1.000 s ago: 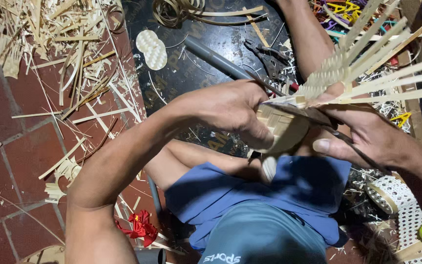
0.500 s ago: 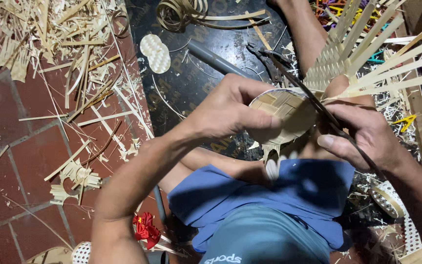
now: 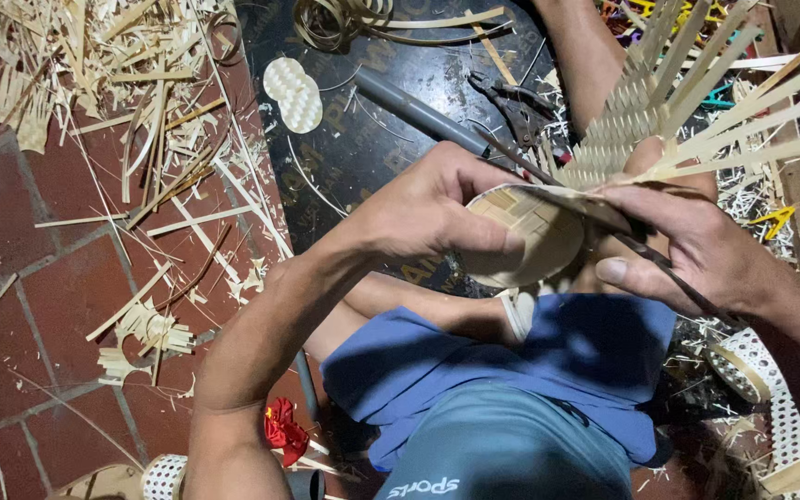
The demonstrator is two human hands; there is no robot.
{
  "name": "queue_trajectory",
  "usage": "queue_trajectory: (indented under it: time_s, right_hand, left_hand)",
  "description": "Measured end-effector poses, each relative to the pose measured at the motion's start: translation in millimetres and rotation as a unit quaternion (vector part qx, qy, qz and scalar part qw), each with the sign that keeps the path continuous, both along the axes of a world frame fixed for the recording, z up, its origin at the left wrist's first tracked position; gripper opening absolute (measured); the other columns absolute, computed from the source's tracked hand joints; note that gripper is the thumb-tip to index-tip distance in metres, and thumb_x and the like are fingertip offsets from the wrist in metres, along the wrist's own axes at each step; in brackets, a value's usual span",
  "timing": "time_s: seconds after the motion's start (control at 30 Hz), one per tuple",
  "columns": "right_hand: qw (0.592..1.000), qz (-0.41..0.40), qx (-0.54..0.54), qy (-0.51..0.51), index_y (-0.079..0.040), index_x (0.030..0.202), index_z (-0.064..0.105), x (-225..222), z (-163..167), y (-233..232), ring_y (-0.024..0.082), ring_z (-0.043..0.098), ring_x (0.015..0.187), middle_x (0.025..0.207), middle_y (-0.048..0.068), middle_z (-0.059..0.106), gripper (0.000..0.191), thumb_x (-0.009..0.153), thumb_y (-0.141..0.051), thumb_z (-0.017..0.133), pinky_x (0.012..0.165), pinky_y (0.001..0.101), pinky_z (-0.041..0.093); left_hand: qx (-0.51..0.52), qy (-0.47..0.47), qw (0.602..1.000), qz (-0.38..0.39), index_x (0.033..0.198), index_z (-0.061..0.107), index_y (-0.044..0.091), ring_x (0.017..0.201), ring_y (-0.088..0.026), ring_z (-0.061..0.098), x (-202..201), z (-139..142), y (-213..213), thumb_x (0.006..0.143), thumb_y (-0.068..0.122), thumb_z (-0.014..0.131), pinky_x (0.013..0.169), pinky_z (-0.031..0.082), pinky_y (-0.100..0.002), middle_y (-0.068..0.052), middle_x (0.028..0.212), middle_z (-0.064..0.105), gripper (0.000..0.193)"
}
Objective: The person sits on the floor holding a round woven bamboo disc and uses large shears to cut off the excess bamboo strips extending past the disc's edge, rotating the disc and repositioning the woven mat as they trim around the circumference.
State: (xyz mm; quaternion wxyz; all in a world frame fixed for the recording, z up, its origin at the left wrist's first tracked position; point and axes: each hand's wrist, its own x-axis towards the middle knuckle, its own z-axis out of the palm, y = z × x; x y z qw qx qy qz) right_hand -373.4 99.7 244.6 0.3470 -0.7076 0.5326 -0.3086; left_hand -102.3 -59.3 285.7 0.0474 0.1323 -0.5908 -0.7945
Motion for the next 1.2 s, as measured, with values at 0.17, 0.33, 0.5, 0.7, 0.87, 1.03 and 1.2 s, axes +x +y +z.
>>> queue_trajectory:
  time_s: [0.17, 0.33, 0.5, 0.7, 0.87, 1.03, 1.2]
  right_hand:
    - [0.999, 0.008, 0.043, 0.031, 0.0, 0.134, 0.064, -1, 15, -8, 0.02, 0.06, 0.1, 0.106, 0.009, 0.063, 0.06, 0.084, -0.031, 0.078, 0.087, 0.0315, 0.05]
    - [0.996, 0.052, -0.078, -0.013, 0.004, 0.133, 0.058, 3, 22, -15, 0.024, 0.062, 0.109, 0.116, 0.013, 0.065, 0.06, 0.084, -0.028, 0.074, 0.095, 0.0372, 0.048]
    - [0.994, 0.012, -0.038, 0.105, 0.001, 0.131, 0.067, 0, 18, -13, 0.025, 0.056, 0.1, 0.1, 0.008, 0.058, 0.06, 0.078, -0.025, 0.079, 0.092, 0.0413, 0.047]
    - [0.994, 0.049, -0.057, 0.084, 0.002, 0.126, 0.062, -6, 17, -17, 0.022, 0.062, 0.093, 0.093, 0.008, 0.066, 0.059, 0.075, -0.023, 0.077, 0.085, 0.0375, 0.049]
    - [0.993, 0.044, -0.05, 0.099, 0.002, 0.13, 0.064, -12, 19, -18, 0.022, 0.065, 0.09, 0.096, 0.011, 0.069, 0.065, 0.074, -0.027, 0.08, 0.081, 0.0357, 0.052]
    - [0.995, 0.062, -0.006, 0.082, 0.003, 0.132, 0.064, -24, 14, -20, 0.02, 0.064, 0.078, 0.087, 0.008, 0.071, 0.066, 0.076, -0.027, 0.081, 0.069, 0.032, 0.054]
    - [0.995, 0.075, 0.001, 0.06, 0.0, 0.126, 0.067, -27, 25, -32, 0.014, 0.066, 0.068, 0.084, 0.004, 0.074, 0.056, 0.076, -0.021, 0.079, 0.061, 0.0296, 0.052]
  left_hand:
    - [-0.033, -0.002, 0.999, -0.013, 0.125, 0.073, -0.004, 0.091, -0.006, 0.064, 0, 6, -9, 0.093, 0.003, 0.077, 0.081, 0.057, -0.025, -0.002, 0.103, 0.075, 0.033]
    - [-0.019, -0.008, 1.0, -0.011, 0.122, 0.072, -0.002, 0.087, -0.004, 0.066, 0, 8, -11, 0.089, 0.004, 0.076, 0.078, 0.058, -0.023, 0.001, 0.099, 0.076, 0.034]
    - [-0.043, -0.001, 0.999, -0.024, 0.117, 0.074, -0.006, 0.083, -0.005, 0.061, -3, 4, -13, 0.09, 0.0, 0.077, 0.07, 0.053, -0.024, 0.0, 0.095, 0.073, 0.028]
    - [-0.024, 0.006, 1.0, -0.016, 0.126, 0.069, -0.005, 0.085, -0.003, 0.061, 1, 5, -15, 0.085, -0.008, 0.076, 0.072, 0.055, -0.022, 0.001, 0.101, 0.074, 0.041]
    - [0.022, -0.024, 0.999, 0.001, 0.126, 0.069, -0.005, 0.087, -0.005, 0.065, -1, 11, -10, 0.083, -0.008, 0.076, 0.074, 0.057, -0.022, -0.002, 0.104, 0.077, 0.043]
    - [-0.019, -0.034, 0.999, 0.006, 0.127, 0.07, -0.005, 0.085, -0.004, 0.066, 0, 19, -9, 0.083, -0.002, 0.085, 0.075, 0.058, -0.021, -0.002, 0.101, 0.077, 0.046]
    - [0.02, -0.062, 0.998, 0.016, 0.118, 0.076, -0.005, 0.077, -0.005, 0.066, 9, 24, -17, 0.083, 0.004, 0.084, 0.068, 0.056, -0.023, -0.003, 0.093, 0.076, 0.037]
